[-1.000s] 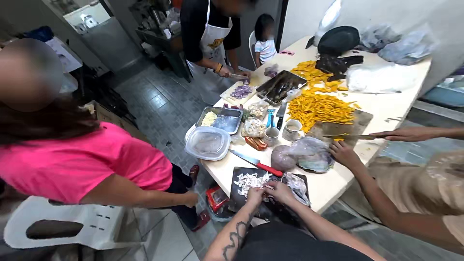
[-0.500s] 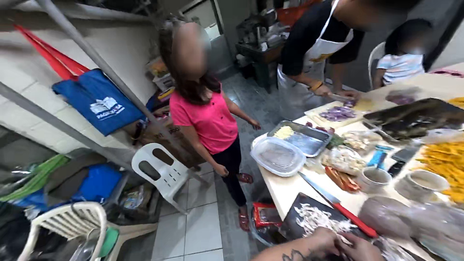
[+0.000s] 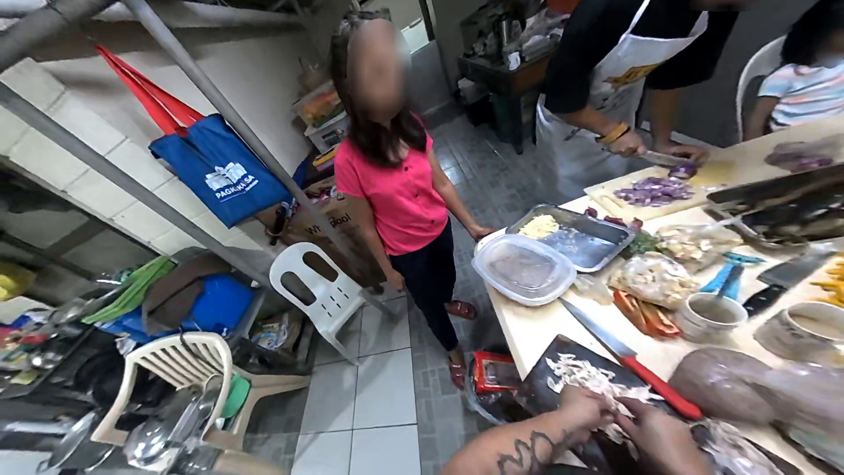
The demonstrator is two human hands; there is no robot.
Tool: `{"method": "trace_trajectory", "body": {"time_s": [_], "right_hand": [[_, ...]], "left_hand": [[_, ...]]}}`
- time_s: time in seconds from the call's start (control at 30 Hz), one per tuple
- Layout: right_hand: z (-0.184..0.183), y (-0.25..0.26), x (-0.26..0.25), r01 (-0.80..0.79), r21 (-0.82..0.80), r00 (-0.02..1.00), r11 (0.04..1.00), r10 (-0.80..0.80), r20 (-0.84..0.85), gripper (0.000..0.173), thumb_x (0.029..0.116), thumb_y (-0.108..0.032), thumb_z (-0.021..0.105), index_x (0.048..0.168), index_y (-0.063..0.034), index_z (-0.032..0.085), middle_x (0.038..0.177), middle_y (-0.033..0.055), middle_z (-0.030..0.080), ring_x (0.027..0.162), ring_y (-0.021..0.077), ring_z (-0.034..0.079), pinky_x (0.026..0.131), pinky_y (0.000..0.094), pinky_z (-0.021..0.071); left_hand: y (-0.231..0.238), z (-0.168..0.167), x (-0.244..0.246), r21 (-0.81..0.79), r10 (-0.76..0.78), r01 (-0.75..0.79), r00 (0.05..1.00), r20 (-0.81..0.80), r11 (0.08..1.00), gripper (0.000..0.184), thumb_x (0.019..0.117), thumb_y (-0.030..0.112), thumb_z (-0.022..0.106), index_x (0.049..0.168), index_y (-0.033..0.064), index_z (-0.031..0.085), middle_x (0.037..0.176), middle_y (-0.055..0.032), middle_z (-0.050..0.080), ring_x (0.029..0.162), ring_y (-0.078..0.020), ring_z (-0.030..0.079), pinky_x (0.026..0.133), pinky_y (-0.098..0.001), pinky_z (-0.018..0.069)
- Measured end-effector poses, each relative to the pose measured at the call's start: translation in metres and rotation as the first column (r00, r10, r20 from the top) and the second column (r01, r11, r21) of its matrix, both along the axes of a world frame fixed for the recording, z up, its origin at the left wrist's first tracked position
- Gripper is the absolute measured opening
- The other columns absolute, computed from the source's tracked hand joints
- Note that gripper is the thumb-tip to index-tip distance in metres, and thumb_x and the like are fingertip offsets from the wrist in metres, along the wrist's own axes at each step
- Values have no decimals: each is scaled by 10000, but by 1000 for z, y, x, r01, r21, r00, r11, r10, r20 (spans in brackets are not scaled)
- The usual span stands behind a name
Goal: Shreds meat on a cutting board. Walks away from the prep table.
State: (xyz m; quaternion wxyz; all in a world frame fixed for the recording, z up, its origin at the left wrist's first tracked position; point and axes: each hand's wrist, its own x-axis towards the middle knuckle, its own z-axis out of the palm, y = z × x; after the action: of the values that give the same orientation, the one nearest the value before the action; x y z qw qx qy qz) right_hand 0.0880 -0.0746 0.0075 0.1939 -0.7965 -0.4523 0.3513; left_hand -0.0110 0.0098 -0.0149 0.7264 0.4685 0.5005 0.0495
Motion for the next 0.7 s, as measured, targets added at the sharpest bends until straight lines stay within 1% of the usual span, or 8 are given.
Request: {"method": "trace_trajectory", "body": {"time_s": [0.07, 0.13, 0.2, 0.37, 0.43, 0.53, 0.63, 0.7], "right_hand": [[-1, 2, 1, -41, -53, 998, 998, 43, 36, 338, 1024, -112, 602, 1283, 98, 653, 1231, 366, 655, 1197, 547, 610, 1047, 679, 425], [-4, 4, 3, -57, -81, 996, 995, 62, 61, 309, 1030, -119, 597, 1233, 100, 677, 1206, 365, 664, 1189, 543, 615, 1040, 671, 432], [-5, 5, 3, -56, -95, 995, 994, 63, 74, 306, 1034, -129, 595, 1216, 99, 686, 1192, 362, 671, 1180, 539, 623, 1036, 671, 436], [-10, 6, 4, -58, -108, 992, 993, 69, 108, 316, 1037, -153, 600, 1198, 106, 682, 1173, 362, 675, 1161, 541, 631, 1008, 668, 456], [-7, 6, 3, -53, -115, 992, 992, 66, 109, 342, 1052, -169, 570, 1219, 112, 670, 1205, 366, 663, 1191, 538, 620, 1030, 670, 445], [11, 9, -1, -80, -181, 989, 980, 101, 106, 374, 1073, -174, 518, 1267, 124, 632, 1287, 369, 626, 1260, 534, 581, 1075, 663, 414], [-2, 6, 3, -96, -142, 985, 985, 115, 130, 323, 1056, -173, 567, 1202, 91, 684, 1221, 353, 663, 1182, 531, 627, 1005, 666, 461], [-4, 4, 3, -98, -108, 987, 989, 111, 115, 316, 1057, -159, 566, 1212, 90, 683, 1223, 360, 658, 1181, 546, 618, 1014, 681, 448]], "left_hand": [[-1, -1, 2, 49, -50, 51, 999, -16, 997, 234, 1035, 10, 533, 1216, -120, 601, 1037, -163, 631, 827, -137, 554, 798, -299, 497], [1, 2, 1, 121, -150, 157, 987, -60, 980, 298, 1014, -9, 561, 1286, -125, 604, 1198, -264, 644, 1020, -254, 616, 956, -391, 493], [2, 2, -1, 171, -202, 212, 976, -79, 962, 309, 1011, 0, 582, 1292, -126, 606, 1259, -302, 628, 1132, -326, 622, 1037, -444, 474], [1, 5, 0, 247, -250, 280, 957, -147, 928, 287, 1011, 44, 603, 1239, -127, 640, 1220, -304, 651, 1137, -356, 631, 1036, -483, 472], [-1, 6, 0, 274, -252, 291, 953, -168, 917, 288, 1019, 73, 601, 1217, -128, 653, 1207, -311, 656, 1148, -379, 626, 1040, -516, 460], [-4, 4, 1, 274, -190, 217, 974, -122, 937, 281, 1020, 72, 599, 1192, -145, 647, 1177, -312, 655, 1107, -365, 628, 1020, -501, 467], [-7, 2, 0, 247, -130, 146, 988, -83, 958, 274, 1020, 56, 595, 1198, -147, 642, 1183, -309, 650, 1095, -349, 626, 1014, -487, 471], [-7, -2, -1, 207, -70, 78, 996, -46, 975, 256, 1019, 40, 589, 1190, -145, 632, 1131, -272, 658, 994, -271, 634, 950, -423, 503]]}}
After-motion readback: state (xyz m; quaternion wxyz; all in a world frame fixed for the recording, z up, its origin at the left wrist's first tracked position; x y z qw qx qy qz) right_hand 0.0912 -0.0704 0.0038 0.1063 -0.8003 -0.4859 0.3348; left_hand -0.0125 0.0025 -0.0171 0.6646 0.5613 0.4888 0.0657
